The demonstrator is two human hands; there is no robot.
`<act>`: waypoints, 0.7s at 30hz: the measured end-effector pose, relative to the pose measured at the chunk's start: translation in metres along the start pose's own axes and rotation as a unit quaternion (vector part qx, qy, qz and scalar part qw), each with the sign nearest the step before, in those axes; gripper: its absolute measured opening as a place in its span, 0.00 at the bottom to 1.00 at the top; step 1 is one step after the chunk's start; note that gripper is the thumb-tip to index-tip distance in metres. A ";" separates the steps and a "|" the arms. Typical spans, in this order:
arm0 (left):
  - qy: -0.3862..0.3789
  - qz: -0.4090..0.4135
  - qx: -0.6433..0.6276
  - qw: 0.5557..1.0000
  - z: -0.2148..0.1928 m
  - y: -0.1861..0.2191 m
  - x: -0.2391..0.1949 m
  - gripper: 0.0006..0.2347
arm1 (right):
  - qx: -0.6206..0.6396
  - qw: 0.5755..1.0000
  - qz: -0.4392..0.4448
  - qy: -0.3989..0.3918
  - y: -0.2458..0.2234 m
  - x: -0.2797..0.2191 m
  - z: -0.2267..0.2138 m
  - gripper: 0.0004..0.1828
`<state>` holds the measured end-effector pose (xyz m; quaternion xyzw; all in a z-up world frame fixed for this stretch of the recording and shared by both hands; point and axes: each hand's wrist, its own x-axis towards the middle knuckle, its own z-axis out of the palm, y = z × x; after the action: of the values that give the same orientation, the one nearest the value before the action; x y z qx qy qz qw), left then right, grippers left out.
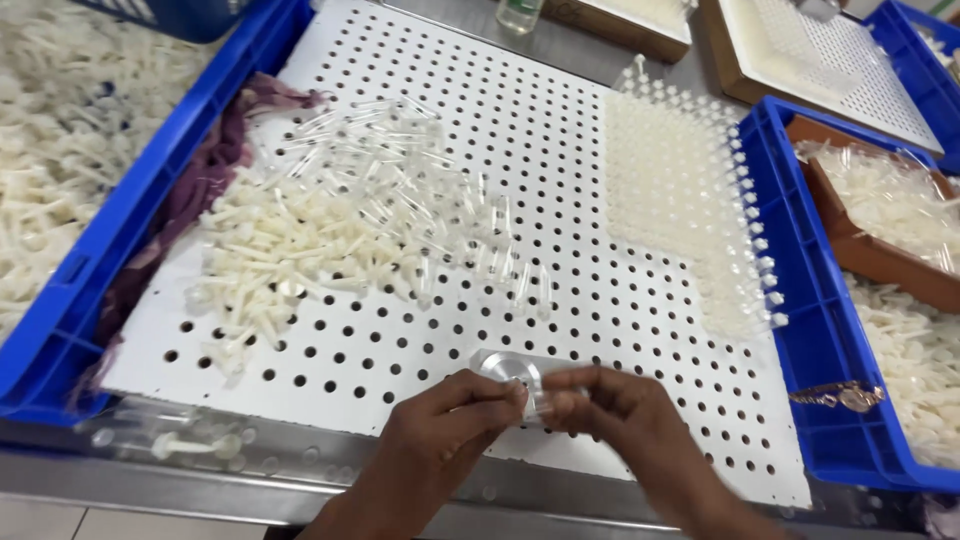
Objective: Manually assembling medical or laboratory vials by inserting components into tubes using a template.
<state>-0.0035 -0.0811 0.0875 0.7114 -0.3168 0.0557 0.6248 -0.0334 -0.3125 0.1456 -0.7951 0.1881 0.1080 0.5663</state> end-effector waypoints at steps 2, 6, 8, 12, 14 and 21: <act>0.024 0.044 0.090 0.995 -0.007 -0.010 0.006 0.15 | -0.064 0.994 -0.086 0.026 0.013 0.038 -0.048 0.11; 0.074 0.010 0.399 0.914 -0.036 -0.020 0.028 0.23 | -0.538 0.737 -0.291 0.288 -0.011 0.073 -0.136 0.10; 0.059 -0.037 0.442 0.894 -0.037 -0.032 0.028 0.23 | -0.587 0.697 -0.281 0.301 0.022 0.105 -0.168 0.11; 0.025 -0.102 0.478 0.872 -0.039 -0.051 0.026 0.27 | -0.671 0.586 -0.315 0.328 -0.005 0.117 -0.148 0.16; 0.055 -0.227 0.395 0.888 -0.043 -0.022 0.050 0.26 | -0.607 0.647 -0.356 0.294 -0.009 0.124 -0.120 0.17; 0.064 -0.133 0.469 0.871 -0.038 -0.047 0.031 0.26 | -0.468 0.846 -0.239 0.087 -0.025 0.117 -0.014 0.12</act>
<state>0.0572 -0.0565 0.0705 0.9509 -0.1154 0.1600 0.2386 0.0830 -0.3390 0.1270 -0.9924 -0.0319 -0.0250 0.1160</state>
